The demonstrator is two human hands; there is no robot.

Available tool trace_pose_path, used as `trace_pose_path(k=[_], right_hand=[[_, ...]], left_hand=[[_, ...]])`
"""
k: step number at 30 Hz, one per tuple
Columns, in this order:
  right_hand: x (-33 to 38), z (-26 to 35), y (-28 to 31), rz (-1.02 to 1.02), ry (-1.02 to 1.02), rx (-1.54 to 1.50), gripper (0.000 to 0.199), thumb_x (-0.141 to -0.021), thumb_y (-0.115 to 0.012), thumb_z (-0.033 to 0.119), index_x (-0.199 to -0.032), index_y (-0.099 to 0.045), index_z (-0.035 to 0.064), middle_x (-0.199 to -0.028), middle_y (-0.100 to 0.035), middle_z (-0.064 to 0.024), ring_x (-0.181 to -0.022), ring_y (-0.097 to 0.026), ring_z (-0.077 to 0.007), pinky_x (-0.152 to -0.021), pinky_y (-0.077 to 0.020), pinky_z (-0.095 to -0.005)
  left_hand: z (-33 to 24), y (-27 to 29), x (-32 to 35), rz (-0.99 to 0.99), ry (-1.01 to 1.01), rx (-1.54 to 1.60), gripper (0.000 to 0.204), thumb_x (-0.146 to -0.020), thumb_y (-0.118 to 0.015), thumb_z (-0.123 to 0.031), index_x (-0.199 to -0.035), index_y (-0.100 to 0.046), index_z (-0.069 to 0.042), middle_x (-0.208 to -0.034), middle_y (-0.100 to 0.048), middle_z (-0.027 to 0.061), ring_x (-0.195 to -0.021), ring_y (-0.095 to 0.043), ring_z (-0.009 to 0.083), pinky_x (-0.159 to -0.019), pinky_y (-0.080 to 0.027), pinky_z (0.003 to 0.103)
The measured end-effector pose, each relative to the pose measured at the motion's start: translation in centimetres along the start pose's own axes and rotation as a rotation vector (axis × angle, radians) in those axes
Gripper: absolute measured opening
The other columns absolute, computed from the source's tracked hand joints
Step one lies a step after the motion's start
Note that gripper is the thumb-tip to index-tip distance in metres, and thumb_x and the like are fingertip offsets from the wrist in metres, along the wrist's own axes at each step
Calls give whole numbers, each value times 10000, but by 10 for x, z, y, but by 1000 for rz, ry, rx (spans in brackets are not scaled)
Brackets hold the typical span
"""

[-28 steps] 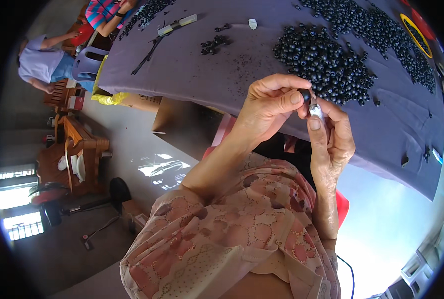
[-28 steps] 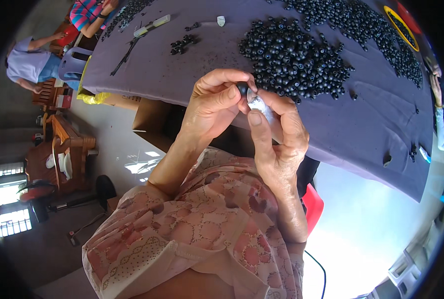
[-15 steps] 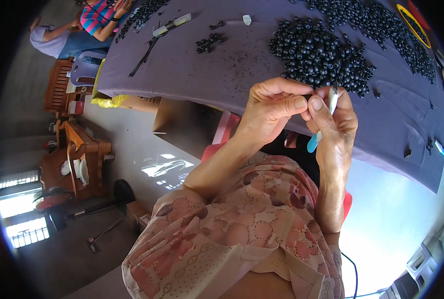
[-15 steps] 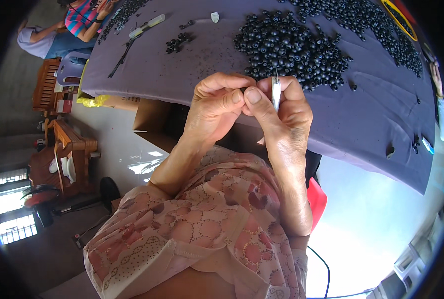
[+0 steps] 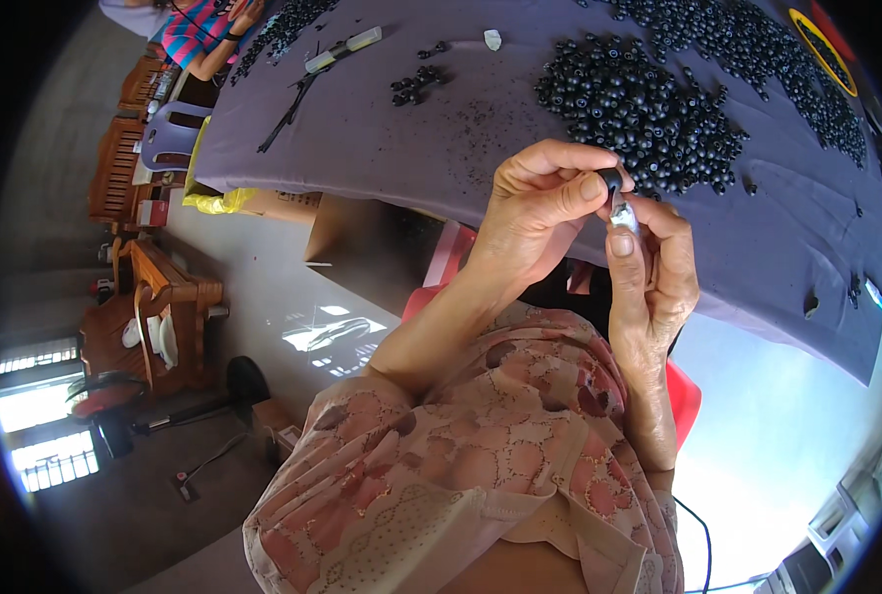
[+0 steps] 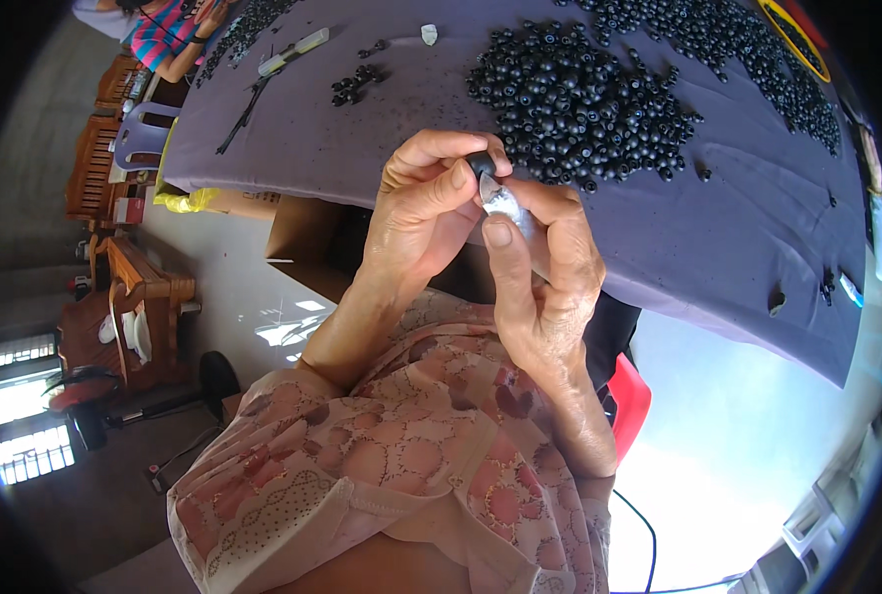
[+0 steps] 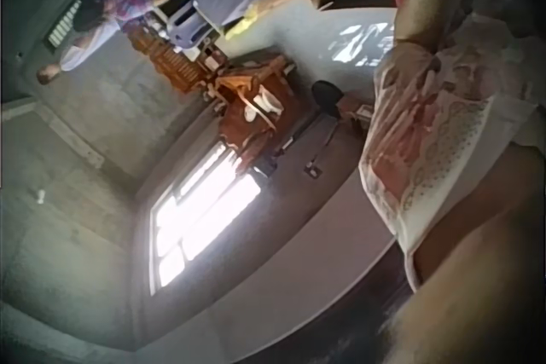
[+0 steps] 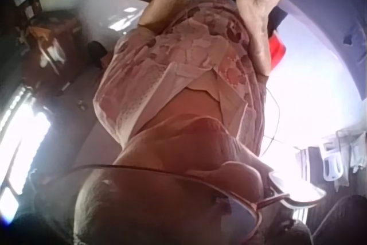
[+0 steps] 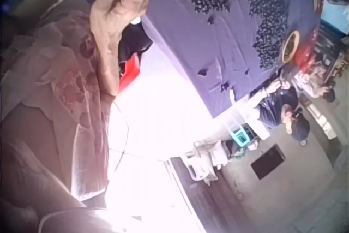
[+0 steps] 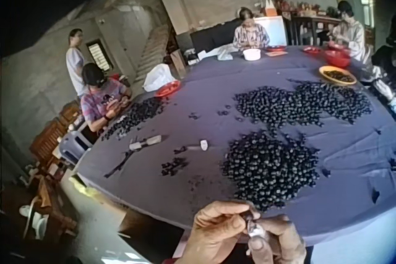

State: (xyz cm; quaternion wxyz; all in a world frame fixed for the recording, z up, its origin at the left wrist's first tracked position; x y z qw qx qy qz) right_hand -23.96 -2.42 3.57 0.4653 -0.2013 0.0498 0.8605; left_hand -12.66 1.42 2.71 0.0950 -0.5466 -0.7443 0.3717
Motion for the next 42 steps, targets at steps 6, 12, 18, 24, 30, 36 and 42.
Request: trace_pose_path(k=[6, 12, 18, 24, 30, 36, 42], right_hand=[[-1, 7, 1, -22, 3, 71, 155, -785, -568, 76, -906, -559, -19, -793, -555, -100, -675, -525, -151, -613, -419, -235], [-1, 6, 3, -24, 25, 71, 160, -780, -575, 68, -911, -561, -23, -787, -558, -103, -671, -533, -150, -600, -424, -229], [-2, 5, 3, -11, -18, 77, 160, -777, -577, 58, -914, -561, -23, -787, -562, -95, -677, -538, -137, -607, -427, -220], [-2, -3, 2, -25, -44, 26, 152, -774, -577, 46, -911, -561, -21, -787, -563, -87, -677, -538, -128, -615, -428, -215], [-3, -6, 0, -31, -60, 26, 145, -770, -576, 39, -902, -563, -19, -777, -565, -85, -672, -536, -128, -616, -428, -215], [-5, -3, 1, -30, 7, 35, 137, -763, -581, 34, -889, -569, -18, -765, -568, -83, -669, -536, -124, -605, -426, -212], [-5, -3, 1, -31, -7, 41, 137, -764, -580, 29, -892, -570, -19, -765, -569, -82, -686, -545, -119, -607, -426, -204]], left_hand=[[0, -4, -1, -46, -50, 70, 182, -774, -561, 13, -953, -585, -10, -870, -603, 132, -764, -583, 163, -696, -492, 267], [0, -4, -1, -20, -45, 72, 179, -775, -558, 14, -952, -583, -5, -872, -600, 131, -778, -579, 164, -698, -491, 265], [1, 2, 1, -1, -7, -40, 186, -770, -590, -62, -955, -599, -75, -913, -567, 110, -814, -540, 151, -723, -446, 270], [1, 3, 0, -3, -13, -57, 190, -772, -584, -51, -960, -602, -75, -913, -568, 105, -811, -536, 146, -730, -437, 270], [1, 4, 2, -20, -26, -57, 189, -778, -579, -51, -965, -600, -72, -911, -569, 111, -792, -533, 134, -717, -437, 265], [0, 3, 3, -45, -11, -40, 183, -785, -572, -58, -967, -591, -48, -917, -572, 116, -758, -540, 129, -691, -445, 247], [0, 3, 2, -47, -2, -32, 175, -789, -568, -61, -961, -587, -33, -919, -574, 120, -738, -543, 124, -674, -448, 235]])
Point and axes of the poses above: each hand's wrist, its own x-axis away from the middle knuckle, its own y-axis out of the back of the hand, z = x × y, the point moved 4 cm from there along -x, towards the middle knuckle
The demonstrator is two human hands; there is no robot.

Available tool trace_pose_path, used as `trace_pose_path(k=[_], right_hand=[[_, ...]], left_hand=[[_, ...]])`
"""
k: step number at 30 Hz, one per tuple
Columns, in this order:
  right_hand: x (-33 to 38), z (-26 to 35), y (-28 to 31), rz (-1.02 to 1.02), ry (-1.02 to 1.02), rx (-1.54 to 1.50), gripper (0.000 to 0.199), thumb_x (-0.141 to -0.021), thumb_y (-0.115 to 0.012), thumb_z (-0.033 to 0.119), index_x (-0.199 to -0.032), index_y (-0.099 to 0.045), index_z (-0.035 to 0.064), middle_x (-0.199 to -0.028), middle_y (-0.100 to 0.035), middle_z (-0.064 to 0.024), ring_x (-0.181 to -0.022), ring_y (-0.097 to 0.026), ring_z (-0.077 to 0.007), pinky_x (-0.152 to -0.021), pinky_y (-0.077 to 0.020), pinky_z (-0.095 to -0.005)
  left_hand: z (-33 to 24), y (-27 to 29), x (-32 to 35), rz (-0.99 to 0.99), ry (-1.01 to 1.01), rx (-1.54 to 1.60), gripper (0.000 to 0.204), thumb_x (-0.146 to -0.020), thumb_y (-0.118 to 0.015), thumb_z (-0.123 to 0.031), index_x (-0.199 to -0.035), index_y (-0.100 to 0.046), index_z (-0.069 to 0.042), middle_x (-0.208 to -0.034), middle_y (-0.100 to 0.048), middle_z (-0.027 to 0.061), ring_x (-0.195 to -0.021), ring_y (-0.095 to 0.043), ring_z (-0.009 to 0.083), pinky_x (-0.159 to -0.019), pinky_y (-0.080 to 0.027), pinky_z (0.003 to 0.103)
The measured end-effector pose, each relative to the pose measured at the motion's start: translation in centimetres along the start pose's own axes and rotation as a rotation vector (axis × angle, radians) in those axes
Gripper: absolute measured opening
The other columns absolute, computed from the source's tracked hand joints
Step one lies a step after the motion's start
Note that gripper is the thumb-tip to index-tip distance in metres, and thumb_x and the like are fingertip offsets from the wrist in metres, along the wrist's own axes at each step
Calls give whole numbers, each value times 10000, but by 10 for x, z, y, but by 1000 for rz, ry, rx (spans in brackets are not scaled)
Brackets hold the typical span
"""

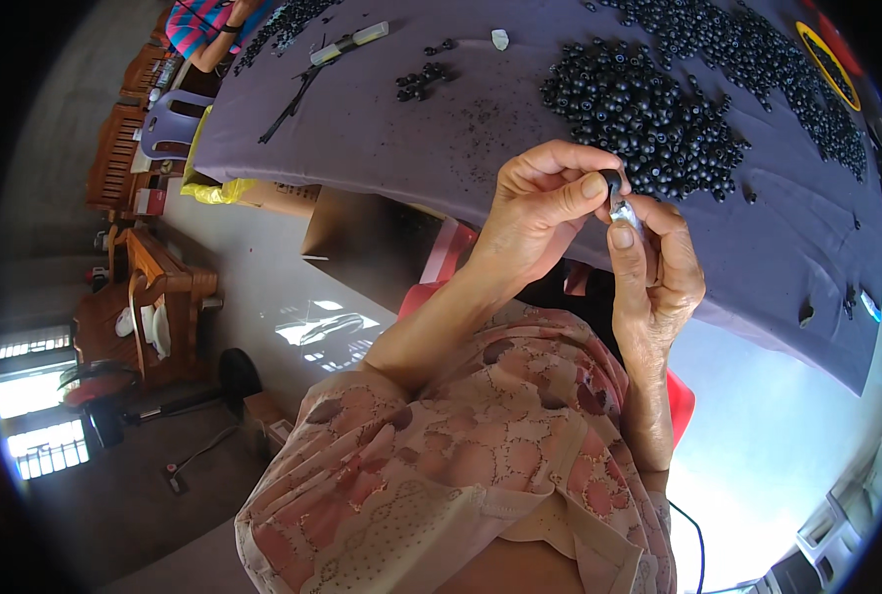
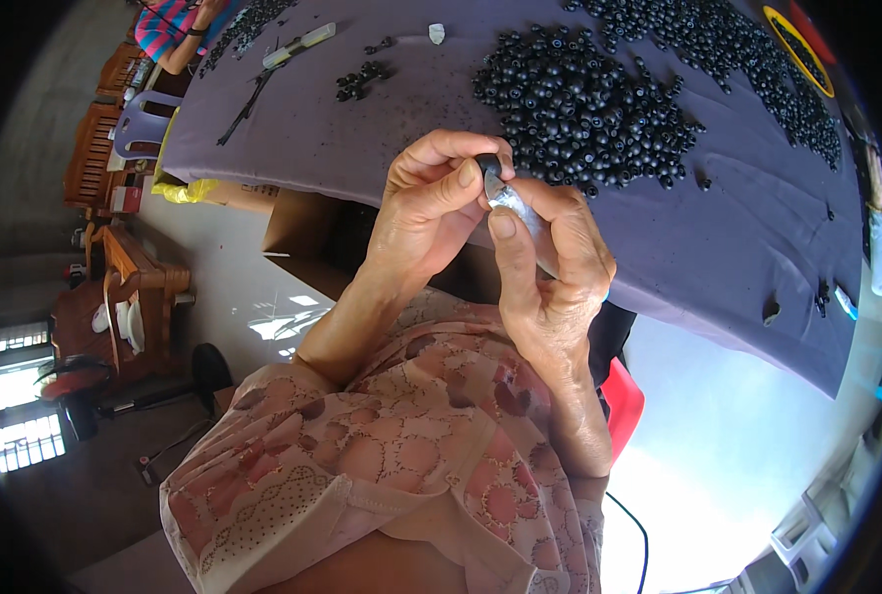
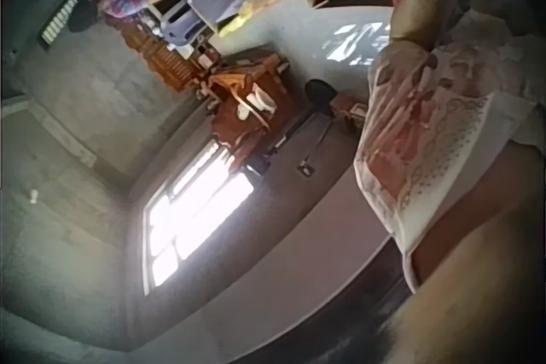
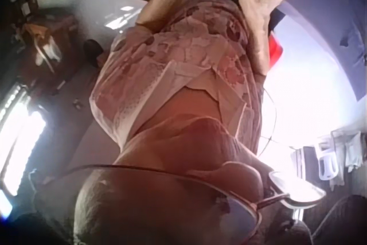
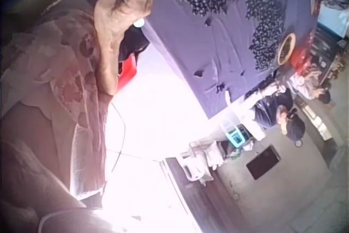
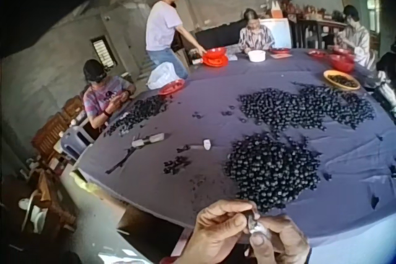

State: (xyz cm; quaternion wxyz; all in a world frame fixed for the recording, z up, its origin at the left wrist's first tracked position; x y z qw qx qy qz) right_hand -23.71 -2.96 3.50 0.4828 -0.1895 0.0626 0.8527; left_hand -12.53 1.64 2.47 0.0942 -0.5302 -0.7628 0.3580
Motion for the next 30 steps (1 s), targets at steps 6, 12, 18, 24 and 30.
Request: trace_pose_path(k=[6, 12, 18, 24, 30], right_hand=[[0, -3, 0, 0, -13, -23, 134, -771, -581, 35, -894, -571, -18, -774, -573, -81, -693, -545, -115, -614, -429, -206], [-1, -4, 1, 28, -4, -23, 134, -766, -585, 25, -892, -569, -20, -780, -575, -85, -699, -550, -116, -615, -436, -205], [-2, -2, 2, 47, 6, -15, 136, -760, -582, 10, -892, -568, -22, -781, -573, -86, -699, -552, -117, -611, -443, -201], [-2, -1, 2, 52, -2, 13, 137, -761, -578, 6, -896, -571, -17, -775, -569, -80, -693, -548, -112, -610, -440, -198], [-1, -5, 0, 32, -15, -28, 126, -767, -575, 11, -889, -569, -17, -774, -564, -72, -696, -544, -102, -612, -438, -193]], left_hand=[[2, 0, 0, -5, 6, 8, 177, -791, -566, -60, -964, -587, -32, -915, -573, 123, -722, -538, 117, -673, -444, 232], [2, 1, -1, -17, -4, 43, 177, -784, -562, -26, -958, -588, -15, -868, -590, 116, -706, -557, 124, -668, -464, 237], [1, 0, 0, -18, -6, 33, 178, -785, -559, -21, -960, -589, -16, -868, -589, 120, -701, -555, 123, -663, -462, 234], [2, 0, 0, 0, -5, -12, 178, -795, -557, -54, -969, -587, -30, -910, -571, 126, -702, -532, 108, -666, -437, 225], [2, 2, 0, -14, -19, -10, 172, -798, -554, -53, -965, -585, -26, -910, -569, 123, -697, -531, 97, -661, -435, 211]])
Point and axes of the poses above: each hand's wrist, its own x-axis away from the middle knuckle, its own y-axis out of the back of the hand, z = x × y, the point moved 4 cm from there along -x, towards the middle knuckle
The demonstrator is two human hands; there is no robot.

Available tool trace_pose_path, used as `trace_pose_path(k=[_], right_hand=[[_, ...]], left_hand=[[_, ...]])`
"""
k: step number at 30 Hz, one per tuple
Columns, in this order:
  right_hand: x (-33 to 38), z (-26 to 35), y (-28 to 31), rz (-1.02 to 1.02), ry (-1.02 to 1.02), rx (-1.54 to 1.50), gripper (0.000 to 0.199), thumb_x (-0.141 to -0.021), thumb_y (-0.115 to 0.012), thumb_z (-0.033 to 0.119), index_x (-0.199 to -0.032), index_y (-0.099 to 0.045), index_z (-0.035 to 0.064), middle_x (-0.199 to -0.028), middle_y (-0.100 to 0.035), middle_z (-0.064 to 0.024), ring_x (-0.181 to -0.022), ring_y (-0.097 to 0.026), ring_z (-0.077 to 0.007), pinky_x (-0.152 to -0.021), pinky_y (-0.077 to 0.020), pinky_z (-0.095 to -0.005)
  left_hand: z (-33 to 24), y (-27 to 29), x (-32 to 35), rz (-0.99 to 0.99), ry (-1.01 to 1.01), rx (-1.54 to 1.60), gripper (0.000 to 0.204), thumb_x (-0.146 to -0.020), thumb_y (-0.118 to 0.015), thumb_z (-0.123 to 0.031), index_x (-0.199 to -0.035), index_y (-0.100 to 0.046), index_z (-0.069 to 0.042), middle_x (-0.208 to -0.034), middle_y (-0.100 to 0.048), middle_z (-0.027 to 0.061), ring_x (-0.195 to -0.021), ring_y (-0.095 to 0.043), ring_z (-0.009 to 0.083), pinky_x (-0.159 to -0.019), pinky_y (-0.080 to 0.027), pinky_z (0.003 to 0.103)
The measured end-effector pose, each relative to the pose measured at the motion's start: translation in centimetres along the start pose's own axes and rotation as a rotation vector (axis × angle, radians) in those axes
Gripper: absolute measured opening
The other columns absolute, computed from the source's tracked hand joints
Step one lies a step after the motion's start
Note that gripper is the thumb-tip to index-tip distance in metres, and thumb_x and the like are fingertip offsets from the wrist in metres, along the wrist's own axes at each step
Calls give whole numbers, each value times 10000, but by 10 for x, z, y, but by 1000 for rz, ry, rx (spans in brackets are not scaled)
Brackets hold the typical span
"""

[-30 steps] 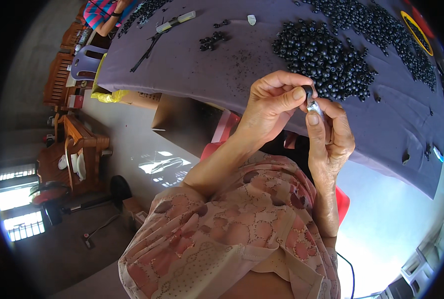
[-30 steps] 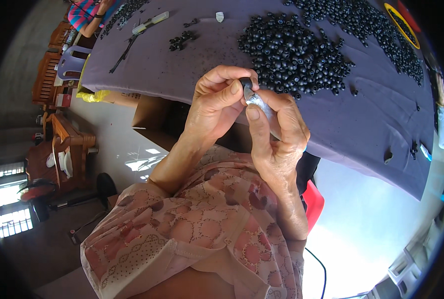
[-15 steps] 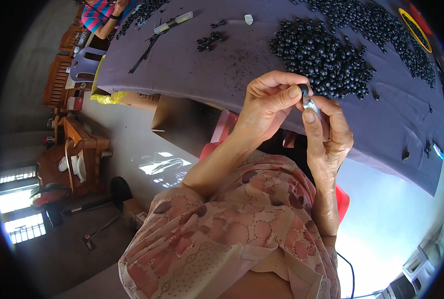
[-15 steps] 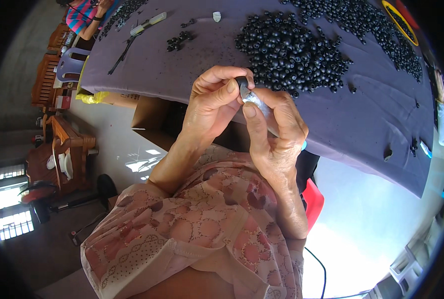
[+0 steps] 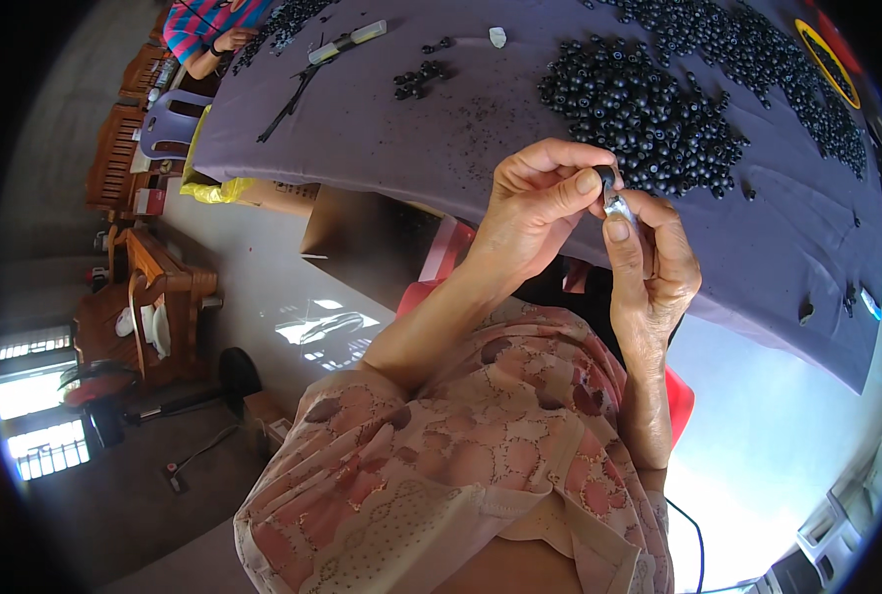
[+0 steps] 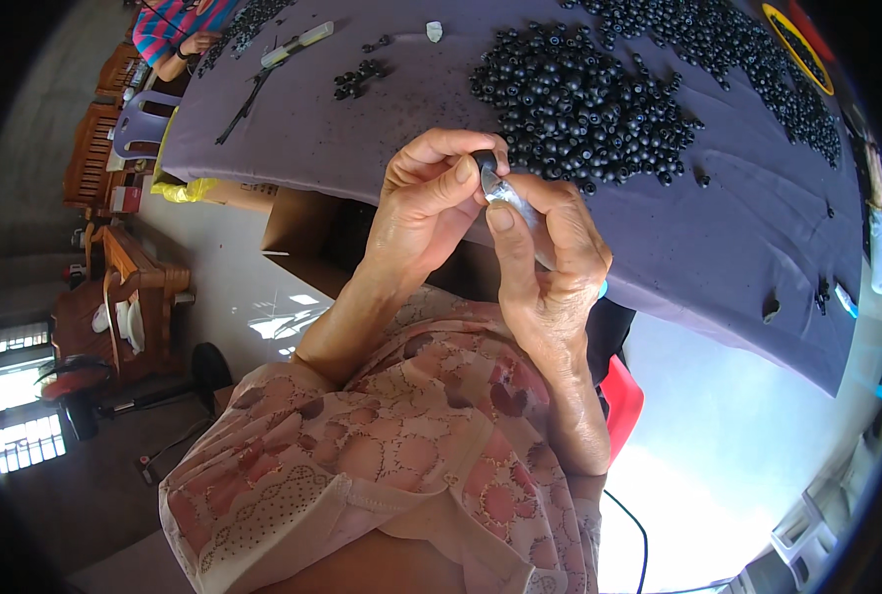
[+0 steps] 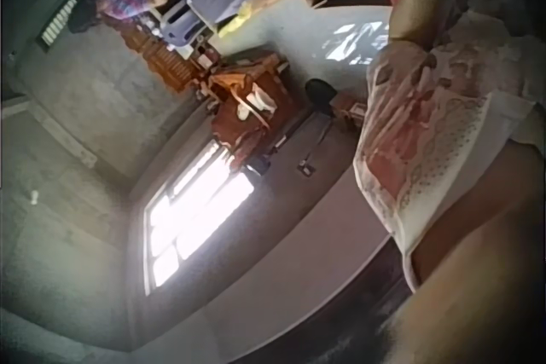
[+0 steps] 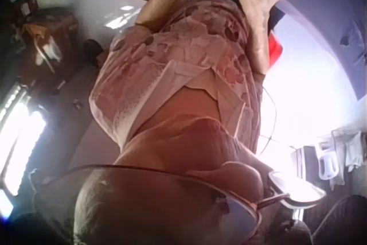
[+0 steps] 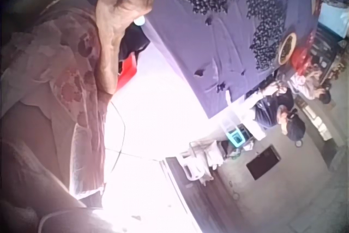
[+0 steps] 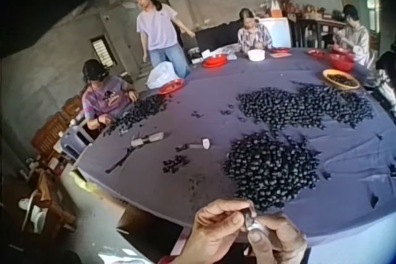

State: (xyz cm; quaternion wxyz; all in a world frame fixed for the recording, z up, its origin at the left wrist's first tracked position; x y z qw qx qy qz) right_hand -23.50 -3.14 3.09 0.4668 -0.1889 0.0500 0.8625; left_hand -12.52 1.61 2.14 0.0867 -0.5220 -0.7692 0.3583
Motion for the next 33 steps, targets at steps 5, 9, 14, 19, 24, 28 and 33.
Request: trace_pose_path(k=[5, 9, 14, 19, 24, 28, 33], right_hand=[[0, 0, -1, -3, -10, -19, 123, -770, -574, 11, -889, -567, -21, -777, -561, -73, -701, -546, -101, -613, -441, -192], [0, -1, -3, -4, -16, -17, 124, -771, -572, 10, -890, -565, -23, -773, -561, -76, -700, -554, -107, -613, -444, -195], [0, -1, -4, 64, -45, 29, 132, -836, -513, 48, -937, -535, -34, -855, -570, -76, -800, -542, -102, -734, -432, -215], [-1, 0, -5, -15, -20, 6, 124, -778, -571, 26, -890, -563, -27, -773, -563, -82, -694, -558, -112, -610, -443, -206], [-1, 0, -6, -15, -32, -24, 127, -779, -569, 21, -895, -563, -31, -773, -566, -83, -697, -558, -113, -612, -443, -208], [0, 0, -6, 55, -62, -55, 154, -827, -528, 40, -963, -545, -30, -872, -589, -78, -820, -563, -104, -748, -435, -209], [-3, 1, -7, 6, -7, -27, 149, -791, -565, 34, -927, -570, -28, -797, -576, -78, -729, -561, -119, -637, -439, -209]], left_hand=[[-2, -2, 0, 3, -11, -14, 178, -801, -550, -52, -975, -573, -24, -912, -564, 128, -685, -525, 84, -661, -433, 200], [-2, -2, 0, -20, -10, 12, 169, -790, -553, -18, -959, -571, -11, -869, -573, 112, -657, -538, 93, -643, -456, 208], [-1, 0, 1, -5, -56, -55, 177, -801, -551, -52, -977, -562, -31, -911, -548, 121, -626, -516, 62, -655, -436, 190], [-3, -1, 0, -7, -46, 39, 150, -787, -556, 0, -934, -572, -21, -858, -581, 103, -674, -537, 110, -627, -457, 217], [-4, -1, -2, 19, -87, 5, 138, -791, -552, -6, -928, -567, -21, -864, -576, 102, -681, -533, 109, -620, -455, 215], [-6, -2, -3, 30, -135, -54, 157, -795, -550, -7, -951, -547, -26, -857, -572, 95, -697, -531, 103, -618, -454, 209], [-4, 1, -3, 57, -184, -69, 197, -799, -543, -4, -992, -526, -34, -876, -567, 93, -711, -532, 102, -624, -456, 210]])
Point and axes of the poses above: each hand's wrist, its own x-axis away from the middle knuckle, its own y-axis out of the back of the hand, z = x × y, the point moved 4 cm from there along -x, towards the middle knuckle
